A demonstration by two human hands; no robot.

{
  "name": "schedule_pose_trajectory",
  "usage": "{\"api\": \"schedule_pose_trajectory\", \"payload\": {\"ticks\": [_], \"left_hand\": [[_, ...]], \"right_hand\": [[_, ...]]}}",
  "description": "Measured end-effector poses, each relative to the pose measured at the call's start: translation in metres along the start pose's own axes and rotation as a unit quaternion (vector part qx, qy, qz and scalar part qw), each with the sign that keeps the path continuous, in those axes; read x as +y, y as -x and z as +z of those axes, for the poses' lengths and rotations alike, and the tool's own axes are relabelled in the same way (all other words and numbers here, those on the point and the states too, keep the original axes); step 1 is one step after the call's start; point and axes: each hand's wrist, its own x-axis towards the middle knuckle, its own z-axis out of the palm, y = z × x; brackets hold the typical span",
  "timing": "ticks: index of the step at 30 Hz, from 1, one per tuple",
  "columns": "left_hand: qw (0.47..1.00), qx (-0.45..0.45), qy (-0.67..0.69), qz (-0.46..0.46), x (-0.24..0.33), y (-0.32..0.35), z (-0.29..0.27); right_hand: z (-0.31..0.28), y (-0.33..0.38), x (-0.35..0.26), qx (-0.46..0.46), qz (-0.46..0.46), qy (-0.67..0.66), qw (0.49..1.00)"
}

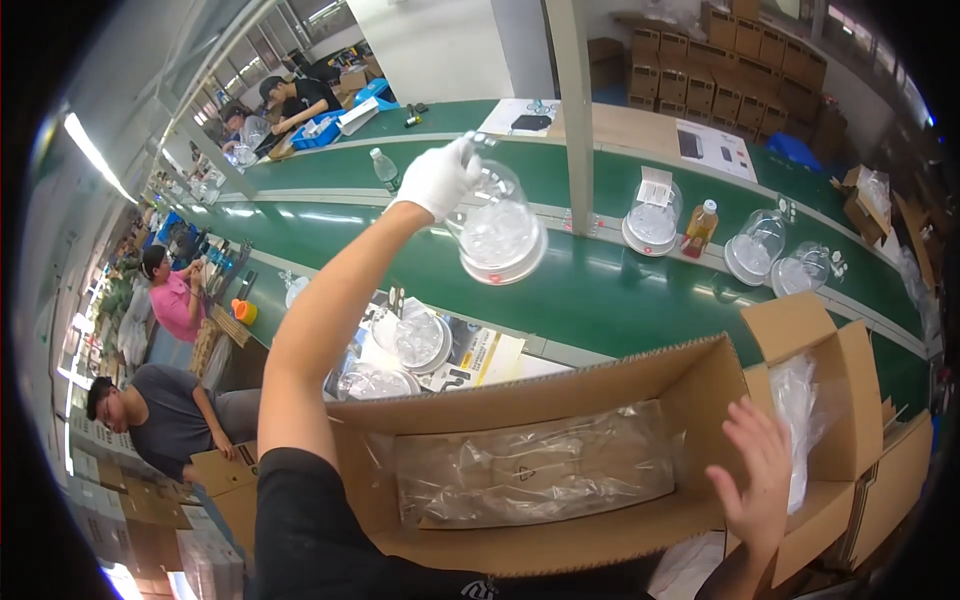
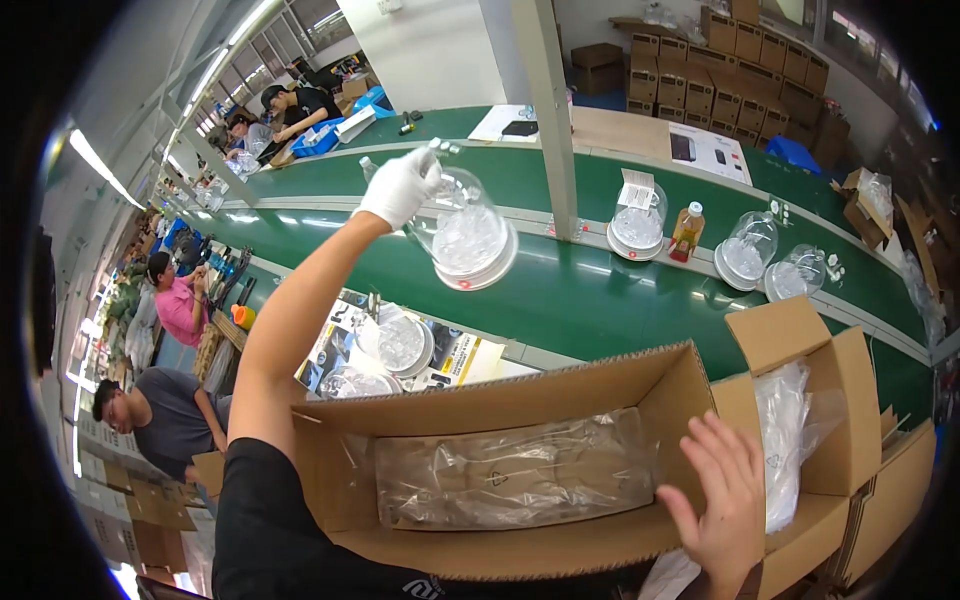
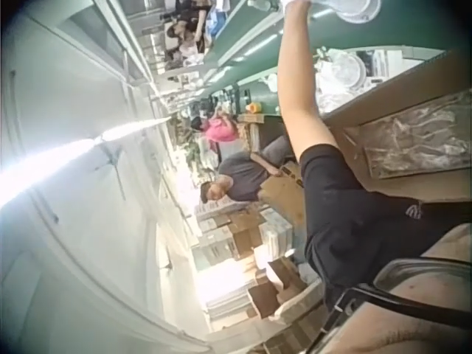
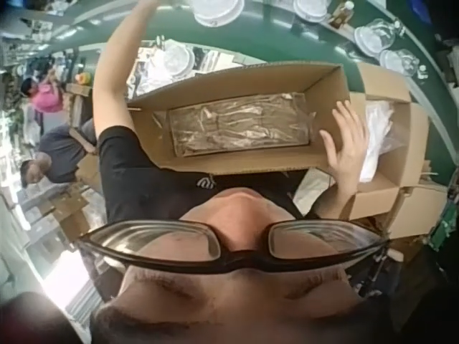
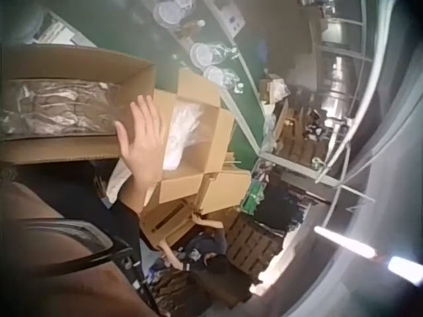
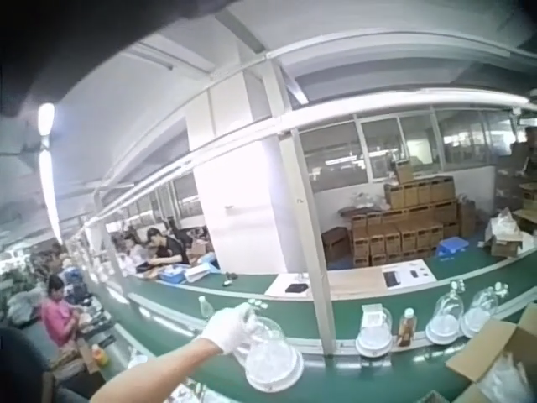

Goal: Pack decorative light fixtures and instruction sheets into cardboard boxes on an assembly line.

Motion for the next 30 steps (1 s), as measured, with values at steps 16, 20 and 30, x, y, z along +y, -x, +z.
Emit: {"api": "schedule_pose_trajectory", "payload": {"ticks": [16, 20, 30], "left_hand": [[0.914, 0.139, 0.298, 0.237, 0.275, 0.152, -0.232], [0.867, 0.177, 0.333, 0.324, 0.277, 0.150, -0.217], [0.776, 0.004, 0.581, 0.247, 0.276, 0.195, -0.187]], "right_hand": [[0.044, 0.016, -0.125, 0.341, 0.007, -0.658, 0.671], [0.034, 0.036, -0.129, 0.303, 0.022, -0.645, 0.701], [0.027, 0.049, -0.118, 0.252, 0.001, -0.692, 0.676]]}}
